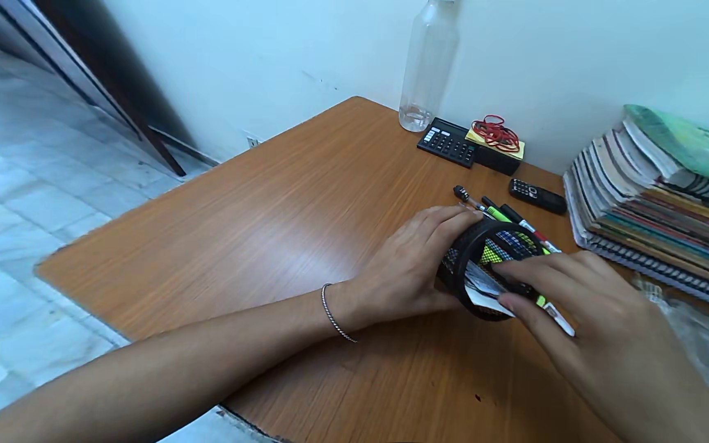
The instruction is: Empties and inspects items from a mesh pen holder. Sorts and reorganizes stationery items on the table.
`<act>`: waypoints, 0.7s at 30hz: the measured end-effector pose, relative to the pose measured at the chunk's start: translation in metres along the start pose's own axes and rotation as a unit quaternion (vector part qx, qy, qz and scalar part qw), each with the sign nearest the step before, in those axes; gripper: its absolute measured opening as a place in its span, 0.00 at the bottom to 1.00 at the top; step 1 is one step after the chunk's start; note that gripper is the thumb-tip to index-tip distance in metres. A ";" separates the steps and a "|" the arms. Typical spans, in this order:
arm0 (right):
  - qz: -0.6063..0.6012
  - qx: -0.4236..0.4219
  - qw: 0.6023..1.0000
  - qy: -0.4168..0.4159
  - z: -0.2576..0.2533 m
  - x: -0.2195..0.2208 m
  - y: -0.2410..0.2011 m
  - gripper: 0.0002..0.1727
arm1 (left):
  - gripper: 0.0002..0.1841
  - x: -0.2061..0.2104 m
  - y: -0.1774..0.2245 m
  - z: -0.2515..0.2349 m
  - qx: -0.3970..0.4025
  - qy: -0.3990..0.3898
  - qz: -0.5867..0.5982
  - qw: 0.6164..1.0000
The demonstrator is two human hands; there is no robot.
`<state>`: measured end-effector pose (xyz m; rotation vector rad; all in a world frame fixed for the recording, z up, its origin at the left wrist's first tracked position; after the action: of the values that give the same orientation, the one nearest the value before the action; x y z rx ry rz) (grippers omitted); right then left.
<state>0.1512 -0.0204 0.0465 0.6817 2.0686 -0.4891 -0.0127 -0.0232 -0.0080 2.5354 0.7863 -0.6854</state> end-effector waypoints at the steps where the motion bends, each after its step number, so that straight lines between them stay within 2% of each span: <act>1: -0.003 -0.005 1.000 -0.002 0.000 -0.002 -0.001 0.15 | 0.45 0.000 0.001 0.000 0.005 0.000 0.001 1.000; 6: 0.040 -0.041 0.998 0.020 0.000 -0.007 -0.009 0.12 | 0.43 -0.003 0.005 0.000 0.031 0.016 0.002 0.999; 13: 0.045 -0.056 0.997 -0.007 0.002 -0.015 -0.015 0.17 | 0.41 -0.006 0.007 -0.002 0.054 0.032 0.021 0.998; 17: 0.065 -0.044 0.997 0.027 0.001 -0.018 -0.019 0.13 | 0.39 -0.006 0.007 -0.002 0.058 0.036 0.010 0.998; 21: 0.054 -0.024 0.995 0.086 -0.005 -0.019 -0.009 0.10 | 0.44 -0.003 0.006 0.000 0.031 0.016 0.020 0.999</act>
<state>0.1512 -0.0295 0.0657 0.8267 2.1821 -0.3270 -0.0107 -0.0292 -0.0048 2.6165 0.7327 -0.6666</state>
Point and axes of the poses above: each hand's wrist, its own z-axis away from the middle knuckle, its own x-axis out of the palm, y = z × x, the point moved 6 cm from there along -z, towards the middle knuckle, and after that the axes turned 4 degrees about x, right-handed, at the moved point
